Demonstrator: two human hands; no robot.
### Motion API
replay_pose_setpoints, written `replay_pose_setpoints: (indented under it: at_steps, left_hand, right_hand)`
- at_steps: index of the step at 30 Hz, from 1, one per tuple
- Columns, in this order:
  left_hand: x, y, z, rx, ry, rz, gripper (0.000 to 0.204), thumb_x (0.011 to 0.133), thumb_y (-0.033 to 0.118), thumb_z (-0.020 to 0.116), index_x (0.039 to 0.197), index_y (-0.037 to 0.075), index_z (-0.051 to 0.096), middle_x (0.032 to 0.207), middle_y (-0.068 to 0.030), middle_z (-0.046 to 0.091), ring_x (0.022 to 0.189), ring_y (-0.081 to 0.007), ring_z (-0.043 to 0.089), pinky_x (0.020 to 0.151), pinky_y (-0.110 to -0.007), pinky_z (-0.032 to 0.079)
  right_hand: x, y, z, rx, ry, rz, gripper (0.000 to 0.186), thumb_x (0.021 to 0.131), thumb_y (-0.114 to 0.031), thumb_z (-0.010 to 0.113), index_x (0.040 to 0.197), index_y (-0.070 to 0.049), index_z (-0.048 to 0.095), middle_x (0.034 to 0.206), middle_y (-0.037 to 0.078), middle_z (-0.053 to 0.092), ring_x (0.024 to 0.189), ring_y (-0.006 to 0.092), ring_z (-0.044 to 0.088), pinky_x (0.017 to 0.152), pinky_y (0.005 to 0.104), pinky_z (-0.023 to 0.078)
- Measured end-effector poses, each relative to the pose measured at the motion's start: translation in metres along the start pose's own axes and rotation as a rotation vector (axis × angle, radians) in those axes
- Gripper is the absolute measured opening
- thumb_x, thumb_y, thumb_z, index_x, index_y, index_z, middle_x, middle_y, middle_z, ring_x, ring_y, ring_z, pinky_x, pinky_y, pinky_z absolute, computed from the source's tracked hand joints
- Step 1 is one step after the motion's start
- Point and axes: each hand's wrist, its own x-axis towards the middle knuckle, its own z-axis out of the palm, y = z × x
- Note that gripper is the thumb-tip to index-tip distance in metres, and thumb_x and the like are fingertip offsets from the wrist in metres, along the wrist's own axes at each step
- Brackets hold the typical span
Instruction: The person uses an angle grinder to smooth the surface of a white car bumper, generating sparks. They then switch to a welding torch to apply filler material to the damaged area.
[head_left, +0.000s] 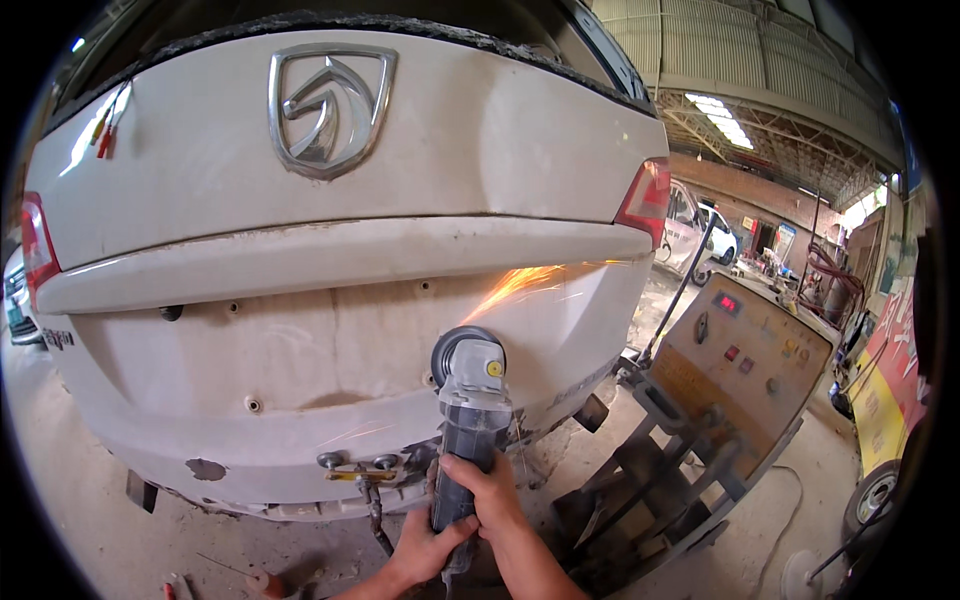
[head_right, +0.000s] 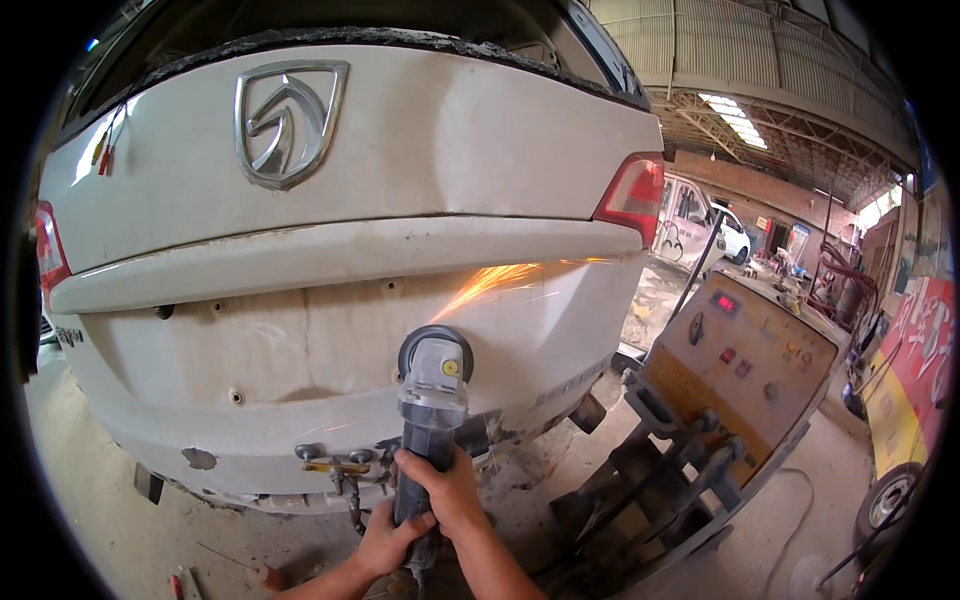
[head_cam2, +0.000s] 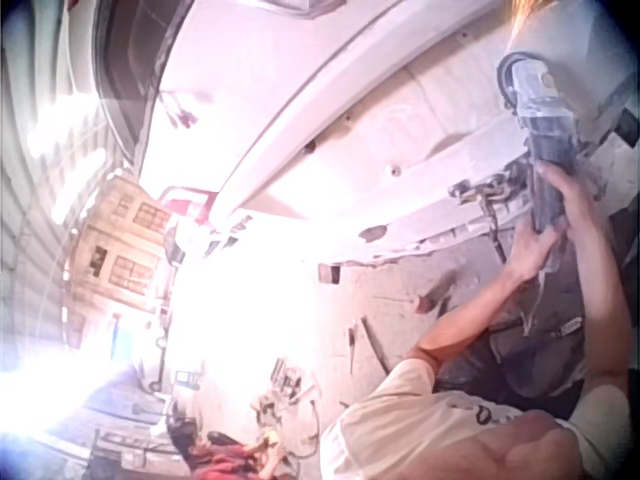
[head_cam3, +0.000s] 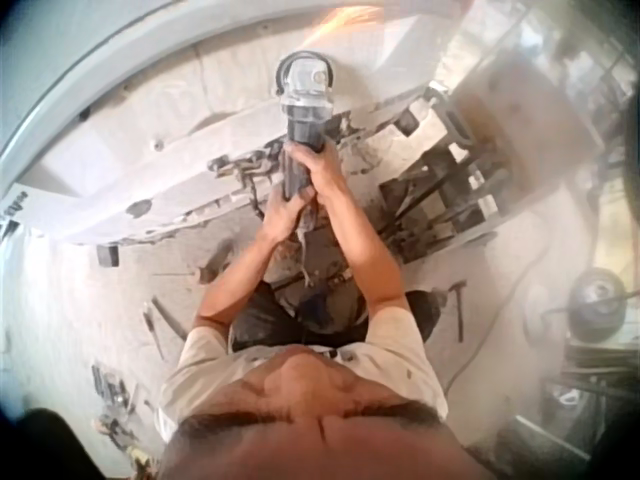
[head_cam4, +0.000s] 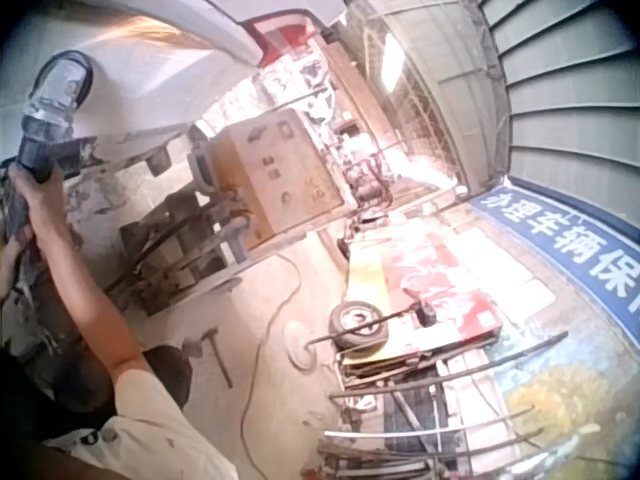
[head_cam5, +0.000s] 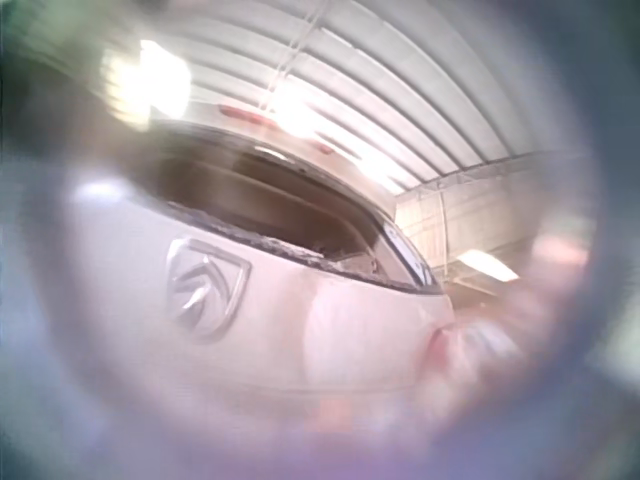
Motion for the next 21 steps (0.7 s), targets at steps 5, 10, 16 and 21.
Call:
replay_pose_setpoints:
  at_steps: [5, 10, 16, 21]
  left_hand:
    - [-0.002, 0.005, -0.001, 0.020, -0.037, -0.041, 0.039, 0.080, 0.029, 0.063, 0.101, -0.004, 0.057, 0.089, -0.0058, 0.061, 0.080, -0.0121, 0.056, 0.073, -0.028, 0.045]
    - [0.002, 0.007, 0.007, -0.025, 0.024, 0.046, 0.040, 0.080, 0.030, 0.063, 0.101, -0.004, 0.057, 0.089, -0.0060, 0.061, 0.079, -0.0122, 0.056, 0.072, -0.028, 0.045]
    - [0.004, 0.008, 0.012, 0.072, 0.007, -0.063, 0.044, 0.077, 0.034, 0.066, 0.096, -0.005, 0.061, 0.083, -0.0083, 0.063, 0.075, -0.0129, 0.058, 0.070, -0.029, 0.047]
    - [-0.003, -0.007, 0.012, 0.087, 0.065, -0.066, 0.047, 0.075, 0.035, 0.067, 0.098, -0.005, 0.060, 0.085, -0.0089, 0.063, 0.077, -0.0137, 0.058, 0.071, -0.029, 0.047]
  right_hand:
    - [-0.004, 0.005, -0.005, 0.059, 0.070, 0.005, 0.022, 0.075, -0.016, 0.067, 0.085, 0.002, 0.060, 0.071, 0.010, 0.062, 0.058, 0.0173, 0.060, 0.053, 0.0304, 0.049]
    - [0.001, -0.006, -0.002, 0.020, -0.005, 0.002, 0.022, 0.075, -0.017, 0.069, 0.084, 0.001, 0.060, 0.072, 0.008, 0.062, 0.061, 0.0156, 0.060, 0.055, 0.0293, 0.048]
    - [-0.006, -0.005, -0.012, 0.121, 0.136, 0.012, 0.023, 0.075, -0.016, 0.066, 0.088, 0.002, 0.059, 0.070, 0.013, 0.061, 0.056, 0.0208, 0.060, 0.052, 0.0328, 0.049]
    - [-0.005, 0.001, -0.014, 0.064, -0.009, 0.047, 0.027, 0.072, -0.017, 0.072, 0.089, 0.001, 0.059, 0.076, 0.007, 0.062, 0.063, 0.0153, 0.059, 0.058, 0.0290, 0.048]
